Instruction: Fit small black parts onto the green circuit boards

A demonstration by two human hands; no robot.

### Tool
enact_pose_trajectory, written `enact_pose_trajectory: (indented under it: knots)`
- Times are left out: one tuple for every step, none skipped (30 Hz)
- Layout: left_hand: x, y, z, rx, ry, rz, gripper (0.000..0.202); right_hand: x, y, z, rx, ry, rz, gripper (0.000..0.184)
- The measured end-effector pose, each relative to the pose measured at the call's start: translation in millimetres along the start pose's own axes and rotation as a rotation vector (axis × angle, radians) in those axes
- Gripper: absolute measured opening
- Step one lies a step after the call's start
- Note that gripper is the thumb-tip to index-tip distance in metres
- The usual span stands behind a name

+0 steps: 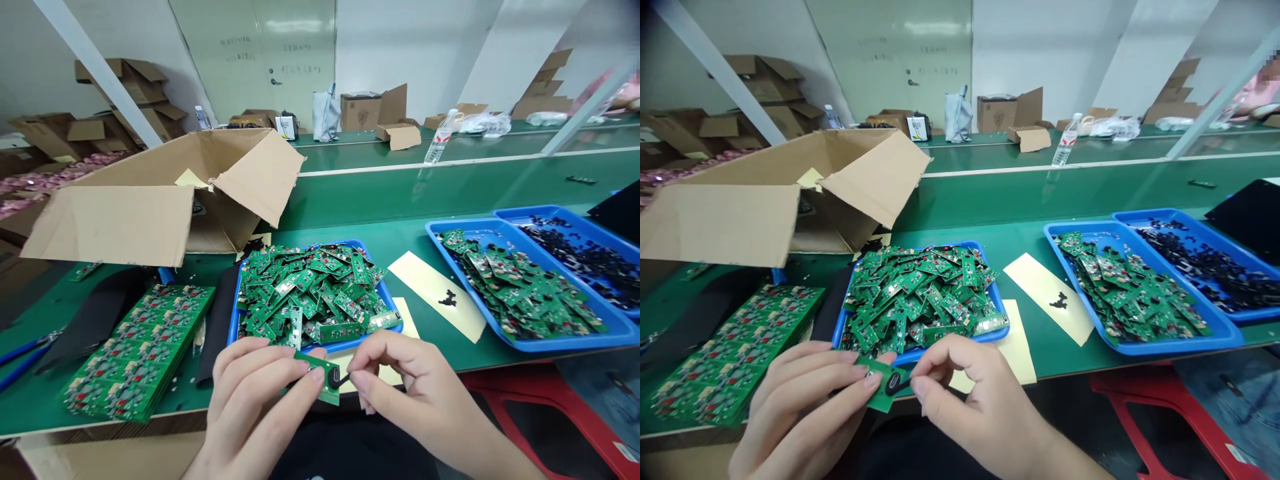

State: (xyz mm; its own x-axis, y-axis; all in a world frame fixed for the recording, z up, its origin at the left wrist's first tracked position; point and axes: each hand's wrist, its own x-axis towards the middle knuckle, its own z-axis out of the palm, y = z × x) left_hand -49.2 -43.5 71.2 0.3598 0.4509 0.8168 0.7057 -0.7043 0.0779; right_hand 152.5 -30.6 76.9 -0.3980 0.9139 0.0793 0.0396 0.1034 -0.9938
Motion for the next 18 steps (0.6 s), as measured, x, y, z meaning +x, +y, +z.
enact_pose_trajectory:
  knots:
    - [-0.2,0.4,0.7,-0.007,0.002,0.008,0.016,-0.1,-0.3,-0.4,-0.03,0.006,-0.009,0.006]
    - [-0.7,1.0,1.3,-0.014,0.008,0.017,0.016,0.0,-0.7,-0.7,-0.057,0.009,-0.019,0.007]
    - [-1.4,1.7,2.0,-0.019,0.011,0.019,0.016,0.1,-1.3,-1.0,-0.081,0.011,-0.029,0.007]
    - [-2.3,2.6,2.6,-0.02,0.014,0.017,0.016,0.5,-1.9,-1.3,-0.1,0.011,-0.039,0.008]
    - [-3.3,3.4,3.1,-0.02,0.015,0.01,0.016,1.0,-2.7,-1.7,-0.11,0.005,-0.049,0.008]
    - [-4.2,4.2,3.6,-0.022,0.016,0.003,0.016,1.7,-3.6,-2.0,-0.116,-0.004,-0.059,0.009]
    - [-4.9,4.6,4.1,-0.026,0.02,-0.003,0.016,2.6,-4.7,-2.4,-0.12,-0.018,-0.072,0.009]
    - [-5.2,4.6,4.7,-0.034,0.024,-0.004,0.016,3.6,-5.8,-2.9,-0.125,-0.032,-0.084,0.01]
    - [-5.1,4.1,5.4,-0.046,0.031,0.0,0.016,4.7,-6.9,-3.6,-0.13,-0.048,-0.094,0.011]
    - [-4.5,3.2,6.2,-0.064,0.036,0.009,0.015,6.0,-7.9,-4.3,-0.132,-0.061,-0.1,0.012]
    - [-3.4,2.0,7.1,-0.085,0.034,0.018,0.014,7.4,-8.5,-5.1,-0.126,-0.075,-0.095,0.012]
    - [-1.9,0.6,8.1,-0.112,0.035,0.027,0.013,8.9,-8.7,-5.8,-0.102,-0.089,-0.075,0.011]
    - [-0.4,-0.8,9.3,-0.15,0.035,0.032,0.012,10.4,-8.3,-6.4,-0.054,-0.111,-0.036,0.009]
    - [1.1,-2.0,10.6,-0.2,0.031,0.025,0.012,12.0,-7.5,-6.6,0.02,-0.141,0.016,0.006]
    - [2.3,-3.0,12.1,-0.258,0.032,0.008,0.013,13.6,-6.2,-6.3,0.113,-0.18,0.076,0.004]
    - [3.0,-3.7,13.7,-0.32,0.035,-0.023,0.015,15.1,-4.8,-5.5,0.215,-0.218,0.138,0.004]
    - [3.2,-4.1,15.4,-0.387,0.035,-0.06,0.017,16.6,-3.4,-4.2,0.314,-0.254,0.195,0.007]
    - [2.9,-4.3,17.2,-0.451,0.029,-0.096,0.02,17.9,-2.2,-2.5,0.4,-0.286,0.24,0.01]
